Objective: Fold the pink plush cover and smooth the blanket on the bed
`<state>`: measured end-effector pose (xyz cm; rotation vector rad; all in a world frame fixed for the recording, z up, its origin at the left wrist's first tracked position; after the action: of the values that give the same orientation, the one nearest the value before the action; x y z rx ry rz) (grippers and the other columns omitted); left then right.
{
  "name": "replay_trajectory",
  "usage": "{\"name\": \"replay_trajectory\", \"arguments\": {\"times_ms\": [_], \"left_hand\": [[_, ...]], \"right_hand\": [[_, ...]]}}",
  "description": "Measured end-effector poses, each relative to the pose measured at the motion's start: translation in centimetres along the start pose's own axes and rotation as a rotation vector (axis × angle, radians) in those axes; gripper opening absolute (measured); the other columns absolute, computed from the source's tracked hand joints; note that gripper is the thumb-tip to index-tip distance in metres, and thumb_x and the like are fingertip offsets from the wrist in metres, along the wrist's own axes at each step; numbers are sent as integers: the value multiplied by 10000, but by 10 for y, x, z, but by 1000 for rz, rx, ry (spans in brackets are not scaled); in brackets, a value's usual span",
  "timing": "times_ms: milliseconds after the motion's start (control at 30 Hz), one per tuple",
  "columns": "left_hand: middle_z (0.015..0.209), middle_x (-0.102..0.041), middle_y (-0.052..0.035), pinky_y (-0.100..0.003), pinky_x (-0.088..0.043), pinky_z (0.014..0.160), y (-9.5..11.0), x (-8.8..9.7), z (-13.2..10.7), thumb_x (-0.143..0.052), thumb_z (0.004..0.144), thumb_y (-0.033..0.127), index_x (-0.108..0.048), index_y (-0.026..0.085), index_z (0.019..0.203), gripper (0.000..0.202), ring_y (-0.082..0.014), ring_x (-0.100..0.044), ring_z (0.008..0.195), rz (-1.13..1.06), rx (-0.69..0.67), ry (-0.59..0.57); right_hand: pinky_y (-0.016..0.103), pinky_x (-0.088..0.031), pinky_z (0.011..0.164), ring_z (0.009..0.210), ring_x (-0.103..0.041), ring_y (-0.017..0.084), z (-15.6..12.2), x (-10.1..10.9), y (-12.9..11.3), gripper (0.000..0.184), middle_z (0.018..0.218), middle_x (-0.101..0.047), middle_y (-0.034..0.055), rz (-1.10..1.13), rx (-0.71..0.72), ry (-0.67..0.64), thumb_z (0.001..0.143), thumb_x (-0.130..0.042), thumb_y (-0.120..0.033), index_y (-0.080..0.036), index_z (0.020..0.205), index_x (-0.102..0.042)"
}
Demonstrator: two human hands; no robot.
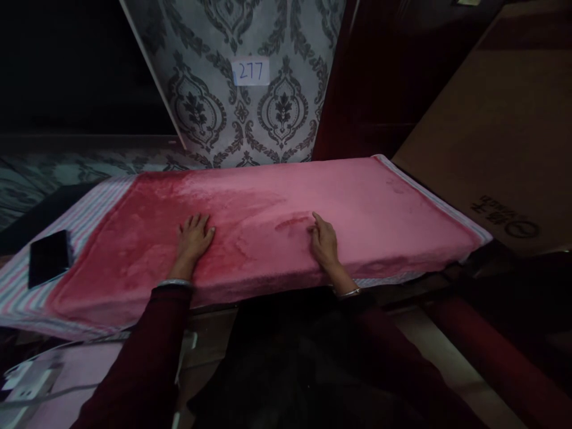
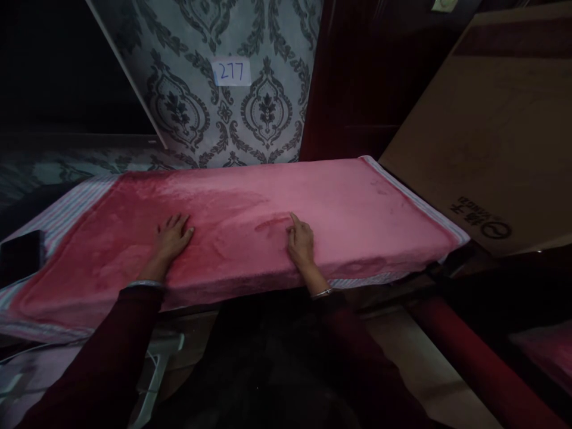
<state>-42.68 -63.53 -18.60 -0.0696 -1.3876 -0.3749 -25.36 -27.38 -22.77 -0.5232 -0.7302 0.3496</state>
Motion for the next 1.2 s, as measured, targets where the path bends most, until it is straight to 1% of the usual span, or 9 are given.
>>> {"name": "replay_trajectory", "arguments": {"times_ms": [200, 333, 500, 567, 633, 767, 900, 1100, 1200], "left_hand": [[1686, -394, -143, -633, -223, 1274, 1, 0, 0, -366, 1003, 435, -489, 181, 1576, 639, -356, -309, 1575, 12, 12, -8], [1689, -392, -131, -611, -233, 1278, 0, -1, 1, -365, 1008, 445, -488, 199, 1578, 633, -345, -308, 1578, 21, 15, -8], [1691, -385, -140, -621, -230, 1275, 0, -1, 1, -358, 1007, 446, -481, 184, 1581, 643, -352, -300, 1580, 30, 14, -18], [1687, -391, -143, -629, -227, 1274, -1, -1, 1, -356, 1005, 447, -486, 183, 1578, 644, -355, -302, 1578, 27, 13, -15], [1684, -398, -139, -637, -225, 1272, -1, -1, 1, -356, 1003, 449, -486, 194, 1578, 642, -356, -308, 1575, 16, 5, -7], [1682, -402, -139, -645, -220, 1271, -1, -1, 1, -364, 1003, 443, -484, 207, 1579, 634, -359, -311, 1573, 3, 6, -7], [1689, -393, -132, -624, -224, 1278, 0, 0, 1, -370, 1003, 445, -482, 200, 1579, 636, -348, -303, 1578, 9, 16, -25], [1685, -400, -128, -624, -225, 1278, 1, -1, 0, -359, 1008, 438, -490, 199, 1575, 628, -344, -300, 1580, 13, 20, -7], [1686, -400, -123, -618, -224, 1280, 0, -2, 1, -363, 1007, 445, -489, 208, 1577, 630, -342, -300, 1581, 12, 20, -7]], "right_hand": [[483, -509, 910, 892, -616, 289, -4, 4, 0, 578, 852, -728, 85, -45, -49, 43, 950, -431, -170, -178, 1510, -572], [491, -508, 944, 926, -622, 291, -1, -2, -1, 629, 882, -741, 86, -26, 0, -21, 941, -445, -153, -205, 1563, -519], [534, -443, 1120, 1313, -556, 293, 6, -15, -7, 613, 1255, -739, 100, 23, 172, -195, 994, -424, -217, -256, 1606, -438], [554, -407, 1162, 1427, -478, 298, 7, -18, -5, 589, 1447, -642, 107, -8, 161, -197, 1011, -416, -266, -264, 1600, -436], [562, -400, 1170, 1440, -470, 300, 8, -16, -2, 592, 1502, -596, 126, -11, 124, -145, 1020, -393, -286, -240, 1610, -407], [540, -467, 1102, 1227, -619, 287, 5, -8, 2, 628, 1223, -744, 133, 53, 27, -27, 1015, -344, -232, -189, 1641, -336], [521, -507, 1023, 1071, -656, 299, 0, -1, 2, 611, 988, -780, 100, 25, -42, -9, 997, -377, -214, -185, 1604, -428], [501, -520, 972, 983, -655, 298, 4, -4, -2, 650, 956, -785, 87, 8, 27, -101, 950, -431, -164, -195, 1598, -463], [514, -507, 1020, 1089, -642, 300, 9, -11, -3, 658, 1044, -788, 87, 16, 96, -171, 951, -448, -163, -215, 1607, -445]]}}
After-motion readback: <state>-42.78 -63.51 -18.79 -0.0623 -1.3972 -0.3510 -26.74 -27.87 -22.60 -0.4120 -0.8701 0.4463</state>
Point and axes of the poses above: each hand's wrist, its own z-axis towards the middle knuckle, its own x-axis out of the back of the hand, y = z × x, the point moved 3 cm from there along z, towards the middle knuckle
